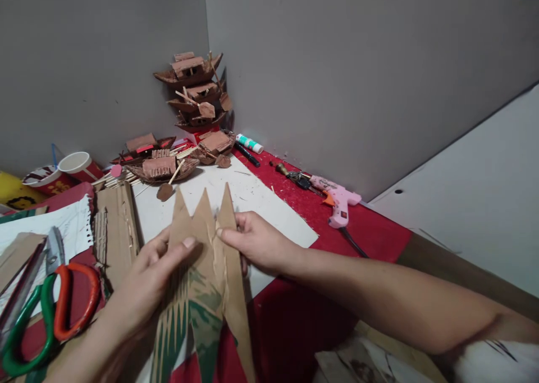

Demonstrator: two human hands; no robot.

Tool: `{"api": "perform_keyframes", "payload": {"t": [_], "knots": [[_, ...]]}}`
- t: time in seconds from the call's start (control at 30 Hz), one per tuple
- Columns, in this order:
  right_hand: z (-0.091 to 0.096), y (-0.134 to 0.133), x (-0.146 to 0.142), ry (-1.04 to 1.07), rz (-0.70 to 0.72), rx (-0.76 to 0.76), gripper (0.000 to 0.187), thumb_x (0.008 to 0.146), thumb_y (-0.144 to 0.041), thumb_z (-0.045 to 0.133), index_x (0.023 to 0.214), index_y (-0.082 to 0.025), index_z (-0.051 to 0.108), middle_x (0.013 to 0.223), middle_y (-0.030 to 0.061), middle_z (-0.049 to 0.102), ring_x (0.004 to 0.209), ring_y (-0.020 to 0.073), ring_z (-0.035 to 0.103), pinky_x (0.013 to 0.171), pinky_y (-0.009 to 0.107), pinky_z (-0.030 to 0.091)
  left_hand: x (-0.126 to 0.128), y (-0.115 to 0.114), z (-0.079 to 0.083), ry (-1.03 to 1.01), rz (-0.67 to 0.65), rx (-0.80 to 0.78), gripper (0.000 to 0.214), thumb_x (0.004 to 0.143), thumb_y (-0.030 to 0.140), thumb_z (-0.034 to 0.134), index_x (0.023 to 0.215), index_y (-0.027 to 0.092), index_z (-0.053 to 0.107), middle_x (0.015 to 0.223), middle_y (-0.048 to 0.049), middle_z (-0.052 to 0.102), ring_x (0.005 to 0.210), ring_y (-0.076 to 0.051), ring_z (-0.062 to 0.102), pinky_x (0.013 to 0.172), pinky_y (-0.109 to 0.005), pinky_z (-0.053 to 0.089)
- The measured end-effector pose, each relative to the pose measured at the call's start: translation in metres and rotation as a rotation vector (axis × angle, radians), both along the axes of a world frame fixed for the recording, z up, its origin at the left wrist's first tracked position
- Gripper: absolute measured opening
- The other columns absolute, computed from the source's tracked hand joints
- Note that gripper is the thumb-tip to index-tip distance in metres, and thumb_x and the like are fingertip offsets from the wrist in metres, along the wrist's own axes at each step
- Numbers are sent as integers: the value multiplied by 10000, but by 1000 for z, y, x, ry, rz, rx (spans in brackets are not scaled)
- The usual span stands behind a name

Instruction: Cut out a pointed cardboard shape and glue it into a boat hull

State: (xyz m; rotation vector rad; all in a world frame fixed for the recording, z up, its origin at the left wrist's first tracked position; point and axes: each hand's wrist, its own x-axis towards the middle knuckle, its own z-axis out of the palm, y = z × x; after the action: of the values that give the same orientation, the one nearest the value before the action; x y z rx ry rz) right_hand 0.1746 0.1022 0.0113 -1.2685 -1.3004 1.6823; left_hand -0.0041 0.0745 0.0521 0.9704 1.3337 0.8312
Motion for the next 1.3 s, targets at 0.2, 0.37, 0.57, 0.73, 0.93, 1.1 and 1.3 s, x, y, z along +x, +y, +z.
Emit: {"api": "perform_keyframes", "payload": {"t": [0.2,0.37,0.57,0.73,0.93,1.1,1.3], "knots": [[-3,12,3,175,-193,-120,106,810,-165,514,845,-104,594,545,38,648,394,125,586,327,177,465,-13,-2,13,530,105,605,505,804,459,629,1258,247,566,1215,-72,659,1135,-273,607,975,-436,476],[-3,2,2,278,-250,-251,144,810,-134,514,927,-87,585,628,79,680,488,148,639,362,190,487,0,-26,-12,1076,-383,1175,389,845,319,588,1207,179,579,1137,-113,678,979,-275,650,811,-424,558],[0,-24,18,261,-76,-358,144,783,-221,581,877,-116,610,806,76,690,641,142,674,484,198,525,8,-29,-43,1427,-616,1158,434,713,-36,461,1079,120,633,945,-100,694,779,-228,651,635,-335,579],[-2,-58,62,-133,209,-191,247,828,-380,565,717,-159,549,597,8,608,439,93,510,406,196,396,8,-33,-42,1425,-680,1187,362,709,-22,424,939,139,653,873,-94,668,718,-229,626,590,-352,570],[-1,-65,67,-806,240,945,116,886,-148,521,944,-197,608,910,69,671,818,188,569,736,332,409,11,-35,-48,1344,-612,1446,375,793,-6,357,1047,55,627,870,-135,685,722,-237,638,576,-327,557],[-1,-36,48,-1140,515,1193,94,896,-138,506,928,-168,589,905,65,617,807,217,490,736,381,321,14,-32,-48,1260,-575,1517,352,884,41,301,1034,65,619,882,-122,705,745,-228,643,629,-324,550],[-3,-26,46,-1081,626,1326,124,921,-139,460,843,-163,554,832,39,561,707,187,409,695,367,274,17,-29,-48,1261,-531,1485,356,889,37,276,952,87,623,805,-110,696,666,-213,623,579,-321,540]]}}
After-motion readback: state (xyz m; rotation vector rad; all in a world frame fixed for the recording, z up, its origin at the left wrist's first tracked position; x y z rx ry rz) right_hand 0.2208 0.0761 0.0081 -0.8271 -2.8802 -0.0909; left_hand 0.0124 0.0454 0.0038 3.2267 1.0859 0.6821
